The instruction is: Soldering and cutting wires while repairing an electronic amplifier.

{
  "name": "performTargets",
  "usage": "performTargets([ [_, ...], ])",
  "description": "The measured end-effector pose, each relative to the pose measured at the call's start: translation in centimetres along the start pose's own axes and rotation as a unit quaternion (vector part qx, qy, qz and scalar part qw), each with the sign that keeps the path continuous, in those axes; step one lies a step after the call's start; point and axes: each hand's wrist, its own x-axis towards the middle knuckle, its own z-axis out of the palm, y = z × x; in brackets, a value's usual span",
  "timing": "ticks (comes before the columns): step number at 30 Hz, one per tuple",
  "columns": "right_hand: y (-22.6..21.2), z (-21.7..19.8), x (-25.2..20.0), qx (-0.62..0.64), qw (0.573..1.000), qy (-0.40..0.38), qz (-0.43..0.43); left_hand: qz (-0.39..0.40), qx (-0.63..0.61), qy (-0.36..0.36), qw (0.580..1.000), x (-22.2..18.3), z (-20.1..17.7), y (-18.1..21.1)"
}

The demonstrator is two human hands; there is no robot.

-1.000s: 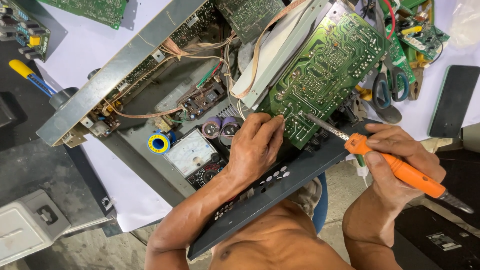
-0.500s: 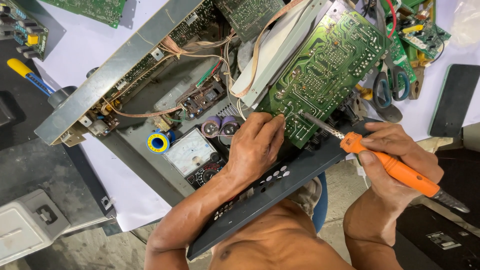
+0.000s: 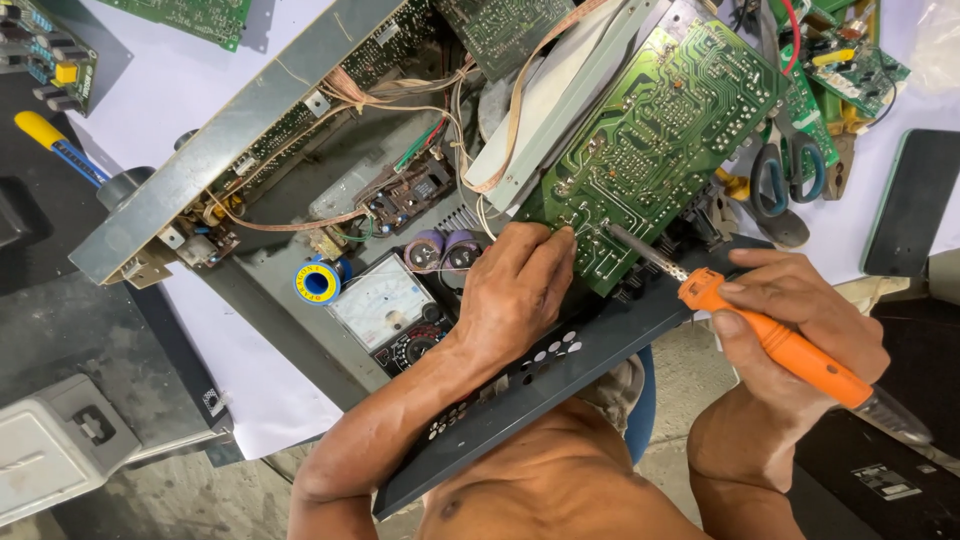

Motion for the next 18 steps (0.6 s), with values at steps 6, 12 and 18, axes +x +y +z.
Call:
performTargets([
  [6,-2.3,0.5,0.3,-0.082,0.995,-0.03,-0.037,0.049,0.032,-0.008,0.998,1.6,-0.9,0.6],
  [12,-2.3,0.5,0.3,-0.051,0.999,-0.01,-0.003,0.06,0.047,-0.013,0.997,1.9,-1.1,1.0],
  [18,-1.0,0.1,-0.9,-0.042,0.999,0.005,0.002,0.039,0.012,0.004,0.999,1.2,-0.6,0.9],
])
